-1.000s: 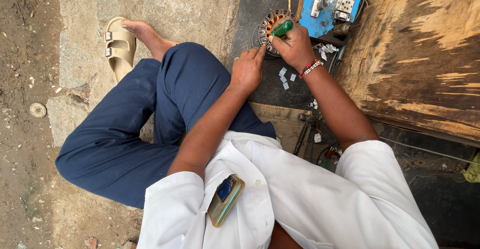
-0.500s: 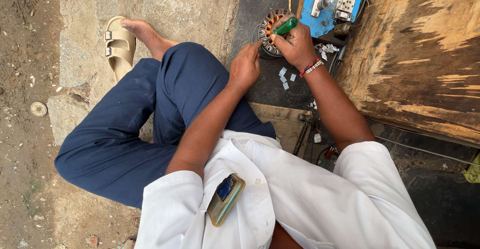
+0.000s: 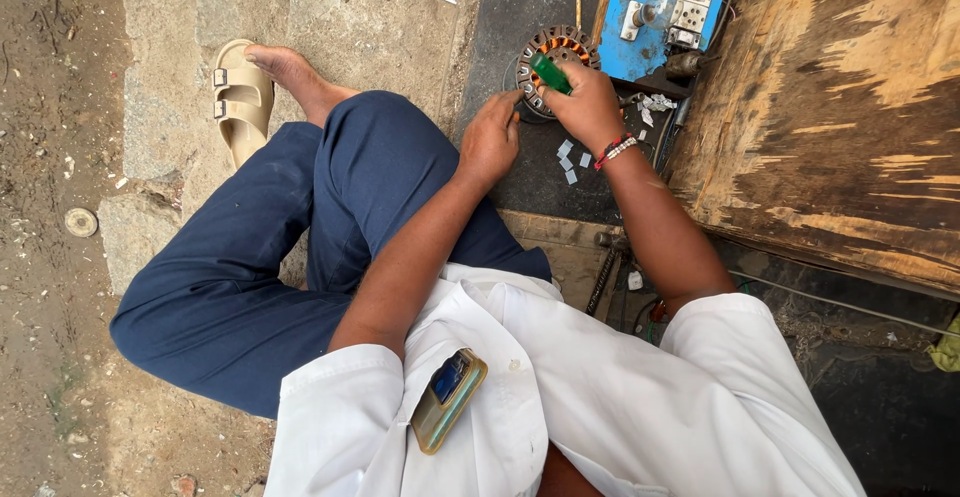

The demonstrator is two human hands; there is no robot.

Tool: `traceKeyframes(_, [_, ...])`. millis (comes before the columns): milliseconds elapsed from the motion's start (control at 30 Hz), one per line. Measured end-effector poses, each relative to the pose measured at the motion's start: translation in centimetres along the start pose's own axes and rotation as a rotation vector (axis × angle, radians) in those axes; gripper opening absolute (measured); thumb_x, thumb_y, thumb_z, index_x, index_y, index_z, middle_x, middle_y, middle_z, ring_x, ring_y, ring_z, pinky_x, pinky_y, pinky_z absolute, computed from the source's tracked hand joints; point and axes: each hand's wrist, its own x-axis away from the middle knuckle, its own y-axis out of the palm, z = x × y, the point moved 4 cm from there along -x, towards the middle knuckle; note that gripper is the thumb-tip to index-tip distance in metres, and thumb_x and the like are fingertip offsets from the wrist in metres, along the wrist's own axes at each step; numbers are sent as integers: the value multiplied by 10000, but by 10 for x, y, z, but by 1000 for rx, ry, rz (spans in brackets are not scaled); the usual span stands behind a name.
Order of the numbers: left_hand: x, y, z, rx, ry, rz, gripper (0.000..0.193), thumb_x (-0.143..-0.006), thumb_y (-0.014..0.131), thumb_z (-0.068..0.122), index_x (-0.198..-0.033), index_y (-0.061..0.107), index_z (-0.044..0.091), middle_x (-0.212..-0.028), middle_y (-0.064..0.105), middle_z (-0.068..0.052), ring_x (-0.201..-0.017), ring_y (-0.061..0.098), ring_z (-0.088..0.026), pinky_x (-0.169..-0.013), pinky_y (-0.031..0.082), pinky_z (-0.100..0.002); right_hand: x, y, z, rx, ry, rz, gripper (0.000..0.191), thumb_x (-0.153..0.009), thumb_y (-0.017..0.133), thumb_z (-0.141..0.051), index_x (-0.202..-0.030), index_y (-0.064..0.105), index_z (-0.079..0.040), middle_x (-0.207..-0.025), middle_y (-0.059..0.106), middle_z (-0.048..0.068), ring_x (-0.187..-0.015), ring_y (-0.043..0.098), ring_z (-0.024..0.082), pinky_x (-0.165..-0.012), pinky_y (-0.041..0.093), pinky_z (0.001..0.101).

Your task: The person sits on the ground preparing an electric motor armature, pressing small white slot insulators into the slots around the copper windings by hand. They place the armature on the floor, work around it, and use a screwdriver to help seat the insulators.

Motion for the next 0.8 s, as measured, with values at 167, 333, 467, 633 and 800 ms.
traceKeyframes(167, [-1, 2, -6, 51, 6, 16, 375, -975, 580, 18, -1337, 637, 98, -1347, 629, -128, -1211, 634, -343, -1016, 509, -423, -3, 7, -4, 184, -8, -15, 120, -903, 784, -198, -961, 762, -95, -757, 691, 144, -643, 683, 262, -575, 500, 393])
traceKeyframes(333, [-2, 6, -13, 100, -25, -5, 365, -981, 567, 20, -1330, 642, 99, -1358, 630, -122, -1217, 637, -332, -1021, 508, -417, -11, 8, -11, 377, -167, -55, 92, -902, 790, -179, -891, 739, -103, -800, 697, 120, -705, 681, 300, -622, 518, 442])
traceKeyframes(467, [-1, 8, -17, 106, -5, -7, 378, -966, 571, 11, -1327, 644, 97, -1365, 624, -126, -1233, 629, -334, -1031, 503, -415, -18, 13, -9, 471, -161, -118, 44, -851, 766, -153, -891, 761, -138, -788, 700, 110, -699, 684, 311, -617, 536, 461])
traceKeyframes(633, [-3, 12, -23, 126, -25, -40, 390, -978, 564, 13, -1347, 646, 107, -1383, 609, -121, -1252, 616, -326, -1047, 489, -417, -26, 16, -3, 486, -109, -215, 74, -822, 775, -176, -885, 755, -143, -775, 695, 107, -707, 689, 307, -652, 545, 480])
traceKeyframes(800, [-4, 13, -25, 110, -20, -56, 411, -960, 574, 2, -1354, 641, 99, -1386, 595, -125, -1260, 603, -333, -1047, 487, -421, -35, 19, -5, 621, -207, -264, 59, -826, 783, -177, -825, 730, -151, -777, 695, 81, -763, 691, 292, -661, 550, 476])
